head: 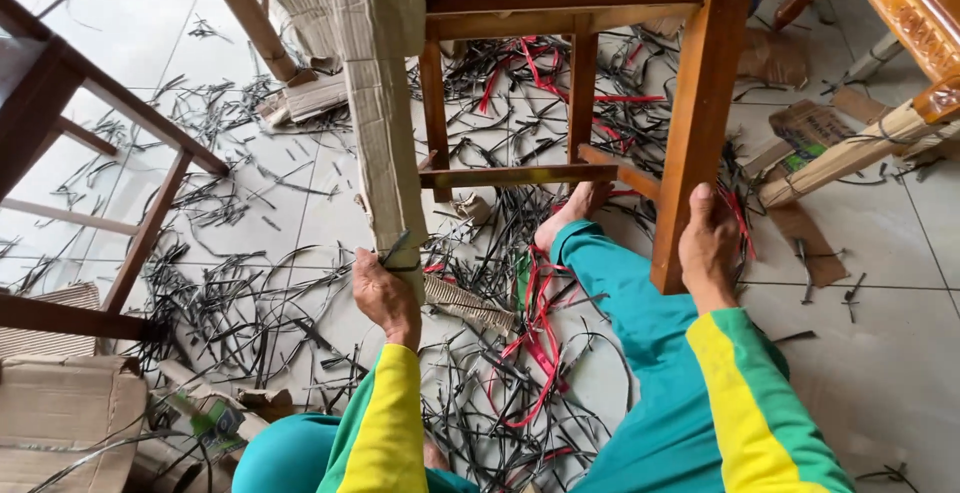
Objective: The person sits on the floor and wraps thin black strips around a vertical furniture leg that is already covered in a light-colored material. They repeatedly loop and tuck the strips by hand to secure the covering, occasionally adjusting the bundle and picking up new strips from the floor.
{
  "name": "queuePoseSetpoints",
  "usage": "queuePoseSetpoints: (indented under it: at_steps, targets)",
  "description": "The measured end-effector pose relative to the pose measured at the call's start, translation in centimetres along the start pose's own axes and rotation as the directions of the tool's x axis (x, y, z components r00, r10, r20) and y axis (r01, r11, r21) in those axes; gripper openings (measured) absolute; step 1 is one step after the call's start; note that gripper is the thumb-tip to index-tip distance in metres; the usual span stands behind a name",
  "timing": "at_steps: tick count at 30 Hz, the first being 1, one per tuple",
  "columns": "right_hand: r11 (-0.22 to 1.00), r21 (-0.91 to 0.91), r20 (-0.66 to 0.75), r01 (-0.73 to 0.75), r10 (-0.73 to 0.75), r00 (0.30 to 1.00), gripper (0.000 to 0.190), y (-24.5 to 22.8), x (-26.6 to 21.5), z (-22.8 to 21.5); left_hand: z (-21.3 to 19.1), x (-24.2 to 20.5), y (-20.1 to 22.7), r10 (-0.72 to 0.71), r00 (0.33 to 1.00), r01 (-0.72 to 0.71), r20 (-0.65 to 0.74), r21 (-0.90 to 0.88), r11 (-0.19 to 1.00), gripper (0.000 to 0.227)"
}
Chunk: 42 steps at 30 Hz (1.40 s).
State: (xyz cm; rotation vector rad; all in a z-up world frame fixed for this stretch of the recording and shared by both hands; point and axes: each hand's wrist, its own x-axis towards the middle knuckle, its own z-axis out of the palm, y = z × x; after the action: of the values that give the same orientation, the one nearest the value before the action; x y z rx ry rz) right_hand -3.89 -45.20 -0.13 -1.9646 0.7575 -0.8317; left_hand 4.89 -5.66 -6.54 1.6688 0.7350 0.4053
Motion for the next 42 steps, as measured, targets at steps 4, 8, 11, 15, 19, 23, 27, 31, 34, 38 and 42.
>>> queuePoseSetpoints:
  at_steps: [4, 8, 11, 15, 19, 23, 27, 31, 34, 38, 42]
  targets:
    - [0.997, 0.028, -0.039, 0.067, -0.066, 0.997, 0.059, -1.4, -0.1, 0.2, 0.0, 0.3, 2.0, 0.024, 1.0, -0.023, -0.006, 0.031, 0.999, 0.057]
    - [0.994, 0.036, -0.01, 0.108, -0.108, 0.994, 0.058, -1.2, 0.5, 0.3, 0.3, 0.3, 1.9, 0.031, 0.999, -0.032, 0.019, 0.027, 0.999, 0.06]
    - [0.996, 0.043, 0.067, 0.075, -0.078, 0.995, 0.057, 0.4, 0.9, 0.3, 0.9, 2.1, -0.8, 0.026, 0.998, -0.024, 0.064, -0.031, 0.999, 0.065]
    - [0.997, -0.06, 0.211, -0.038, 0.05, 0.976, 0.073, -1.1, -0.4, -1.3, -2.1, -3.1, 3.9, 0.119, 0.981, -0.107, 0.154, -0.081, 0.991, 0.064]
    - [0.998, 0.014, 0.261, -0.057, 0.051, 0.964, 0.076, -2.2, -0.9, -2.2, -4.9, -4.8, 2.7, 0.184, 0.949, -0.19, 0.255, 0.002, 0.982, 0.061]
    - [0.996, -0.086, 0.359, -0.035, 0.064, 0.931, 0.086, -2.8, -1.3, -3.6, -5.9, -10.3, -0.1, 0.451, 0.889, -0.459, 0.081, 0.156, 0.875, 0.035]
    - [0.989, -0.147, 0.37, -0.019, 0.073, 0.926, 0.094, -2.9, -1.0, -3.9, -6.7, -19.3, -3.4, -0.119, 0.547, -0.565, 0.829, 0.47, 0.678, 0.039]
    - [0.982, -0.163, 0.436, -0.096, 0.159, 0.886, 0.09, 2.0, 2.7, -2.0, -10.3, -26.6, -2.5, -0.559, 0.102, -0.826, 0.823, 0.384, 0.414, 0.046]
    - [0.989, -0.146, 0.416, -0.024, 0.084, 0.905, 0.094, 2.7, 2.9, -1.9, -10.7, -29.2, -4.2, -0.597, 0.063, -0.845, 0.8, 0.361, 0.395, 0.046]
    - [0.984, -0.166, 0.464, -0.069, 0.14, 0.875, 0.091, 1.6, 2.5, -2.9, -9.4, -31.0, -6.0, -0.616, -0.001, -0.872, 0.788, 0.301, 0.385, 0.046]
    - [0.995, -0.072, 0.453, -0.066, 0.091, 0.887, 0.096, 1.3, 2.6, -2.2, -6.3, -29.3, -6.0, -0.617, -0.041, -0.916, 0.786, 0.217, 0.338, 0.047]
